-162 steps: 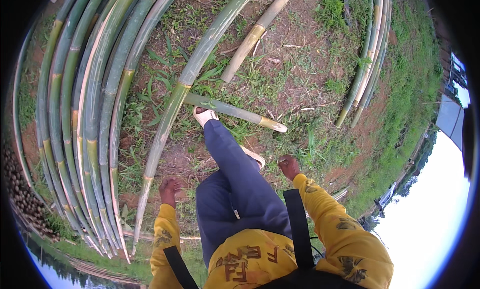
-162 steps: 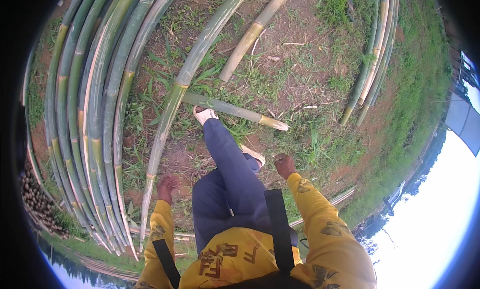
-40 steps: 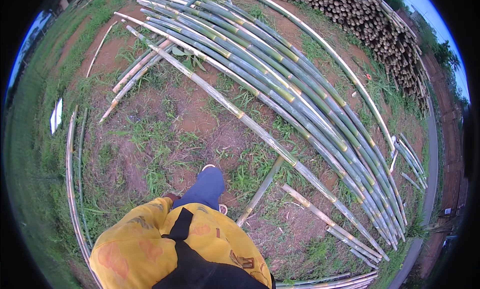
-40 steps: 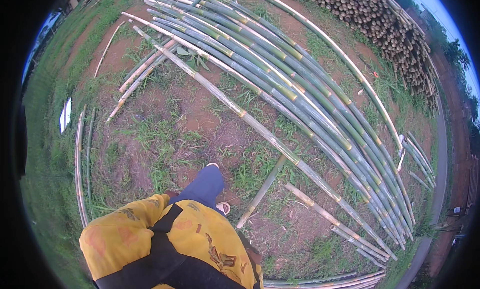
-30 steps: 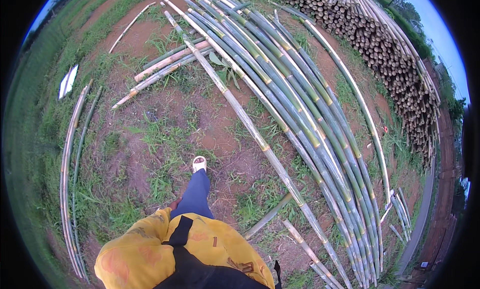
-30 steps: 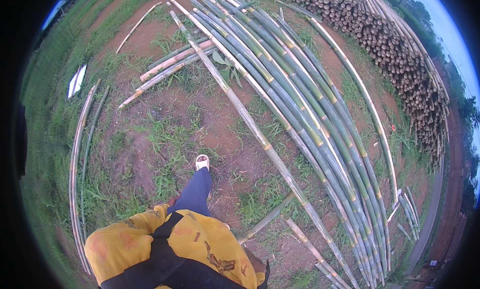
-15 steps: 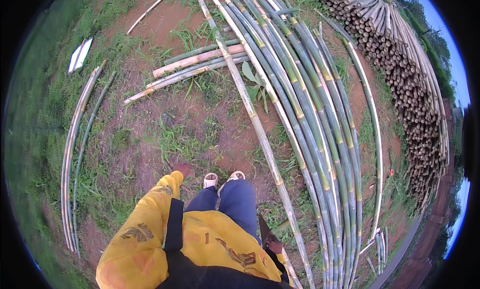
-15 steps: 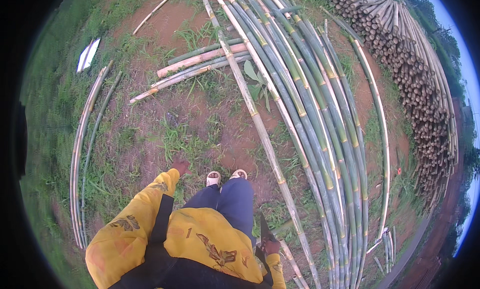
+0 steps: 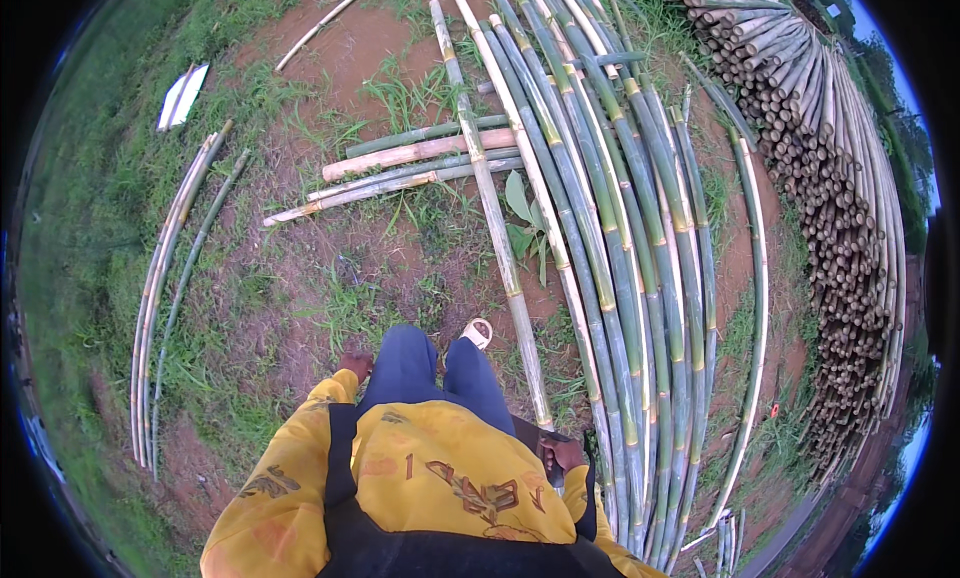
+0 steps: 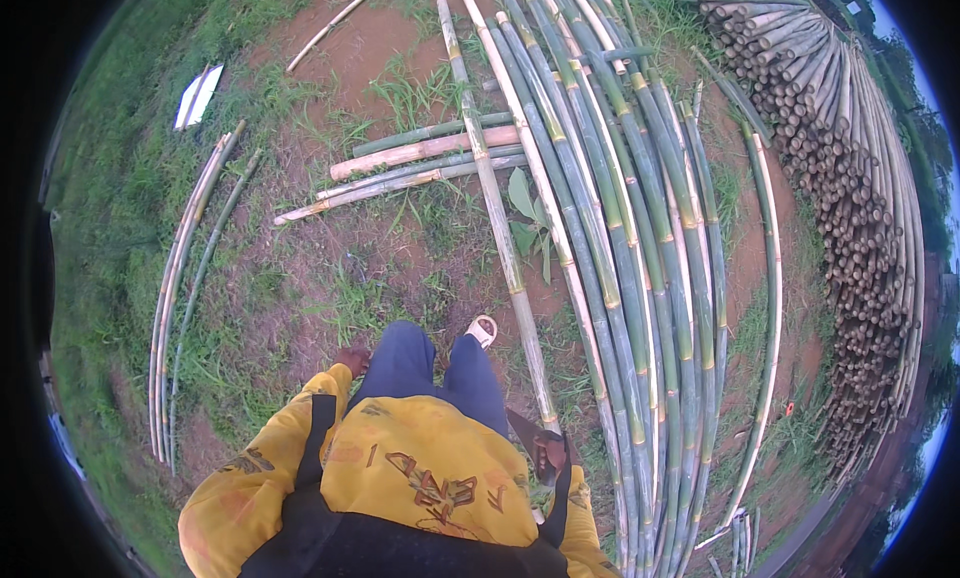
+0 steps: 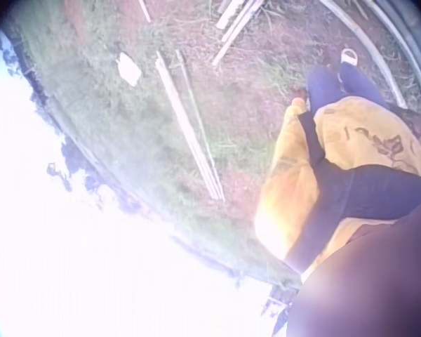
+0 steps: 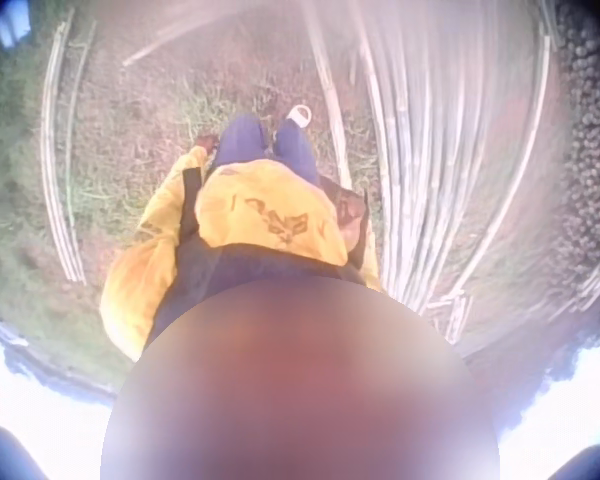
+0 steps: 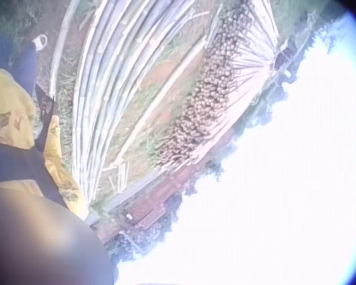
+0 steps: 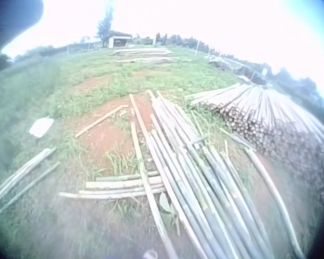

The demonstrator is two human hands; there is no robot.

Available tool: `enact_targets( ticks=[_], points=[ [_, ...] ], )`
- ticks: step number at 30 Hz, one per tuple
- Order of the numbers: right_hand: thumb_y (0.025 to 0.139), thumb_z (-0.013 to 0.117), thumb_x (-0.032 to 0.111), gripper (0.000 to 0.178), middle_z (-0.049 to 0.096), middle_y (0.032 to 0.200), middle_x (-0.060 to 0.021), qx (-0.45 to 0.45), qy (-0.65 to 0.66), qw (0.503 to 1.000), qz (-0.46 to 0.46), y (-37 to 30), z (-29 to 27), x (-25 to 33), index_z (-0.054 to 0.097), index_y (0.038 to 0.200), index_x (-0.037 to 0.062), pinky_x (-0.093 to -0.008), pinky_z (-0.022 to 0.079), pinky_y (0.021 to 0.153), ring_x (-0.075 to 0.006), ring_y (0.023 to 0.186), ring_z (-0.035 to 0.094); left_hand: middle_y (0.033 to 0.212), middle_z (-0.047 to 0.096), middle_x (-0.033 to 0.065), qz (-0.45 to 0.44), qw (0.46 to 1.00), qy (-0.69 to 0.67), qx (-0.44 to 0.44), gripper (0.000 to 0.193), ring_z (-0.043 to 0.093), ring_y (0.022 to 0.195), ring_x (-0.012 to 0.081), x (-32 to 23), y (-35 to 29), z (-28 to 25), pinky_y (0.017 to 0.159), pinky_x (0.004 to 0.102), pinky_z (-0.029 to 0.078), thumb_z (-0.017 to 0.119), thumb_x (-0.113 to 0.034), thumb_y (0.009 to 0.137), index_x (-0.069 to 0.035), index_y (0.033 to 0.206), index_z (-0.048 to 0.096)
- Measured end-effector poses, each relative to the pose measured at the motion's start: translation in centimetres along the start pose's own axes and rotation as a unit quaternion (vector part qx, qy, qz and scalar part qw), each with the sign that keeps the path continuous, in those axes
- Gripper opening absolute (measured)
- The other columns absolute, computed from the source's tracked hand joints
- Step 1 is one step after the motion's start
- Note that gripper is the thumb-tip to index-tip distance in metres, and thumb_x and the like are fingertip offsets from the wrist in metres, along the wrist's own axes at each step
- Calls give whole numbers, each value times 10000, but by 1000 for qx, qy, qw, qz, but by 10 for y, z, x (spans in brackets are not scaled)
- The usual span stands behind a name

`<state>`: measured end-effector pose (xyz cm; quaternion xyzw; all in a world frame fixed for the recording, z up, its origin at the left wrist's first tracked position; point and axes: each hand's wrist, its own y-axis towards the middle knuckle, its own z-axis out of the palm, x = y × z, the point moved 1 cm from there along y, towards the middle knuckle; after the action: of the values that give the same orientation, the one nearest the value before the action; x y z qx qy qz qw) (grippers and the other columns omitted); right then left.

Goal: The person uses a machete to cut long bamboo poles into shorter sections. They position the poles on the ground, strike them with the machete to sever them, and then move the cut pieces aside.

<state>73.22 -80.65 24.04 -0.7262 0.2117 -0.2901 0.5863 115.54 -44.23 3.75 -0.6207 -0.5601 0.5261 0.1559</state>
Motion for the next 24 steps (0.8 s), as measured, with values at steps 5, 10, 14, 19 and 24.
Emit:
enact_targets(
  ticks=[5,10,14,19,24],
  points=[
    [868,745,104,120,542,636,-15,-37,69,996,-39,-9,-3,109,709,953,27,-338,406,437,-143,462,477,1230,657,292,-3,948,315,42,409,665,1116,440,-32,43,-30,995,522,522,405,-282,1020,-174,1361,605],
    [884,742,109,195,547,625,-18,-107,59,992,-39,-9,17,171,734,1068,45,-348,416,439,-147,464,489,1309,622,293,-47,968,239,67,468,632,1185,446,-61,112,-56,1048,541,481,363,-312,1045,-110,1432,533],
    [872,756,127,256,584,636,-51,-120,64,990,-41,24,88,213,751,1109,30,-364,447,464,-175,489,537,1374,598,270,11,980,150,-132,566,541,1319,435,-60,201,-128,1175,509,356,366,-396,1040,-83,1503,455],
    [883,737,110,131,578,619,-70,-278,-12,961,-4,-31,125,207,722,958,4,-383,453,456,-202,483,549,931,742,82,-51,958,-222,175,317,712,733,255,-178,263,-210,580,372,517,465,-247,993,-49,1127,674],
    [896,710,76,96,556,603,-67,-241,25,968,60,-91,200,343,667,862,-3,-387,438,426,-208,454,526,897,731,110,-73,906,-404,102,306,700,724,215,-231,333,-289,535,307,484,513,-239,980,-9,1102,675]
  ],
)
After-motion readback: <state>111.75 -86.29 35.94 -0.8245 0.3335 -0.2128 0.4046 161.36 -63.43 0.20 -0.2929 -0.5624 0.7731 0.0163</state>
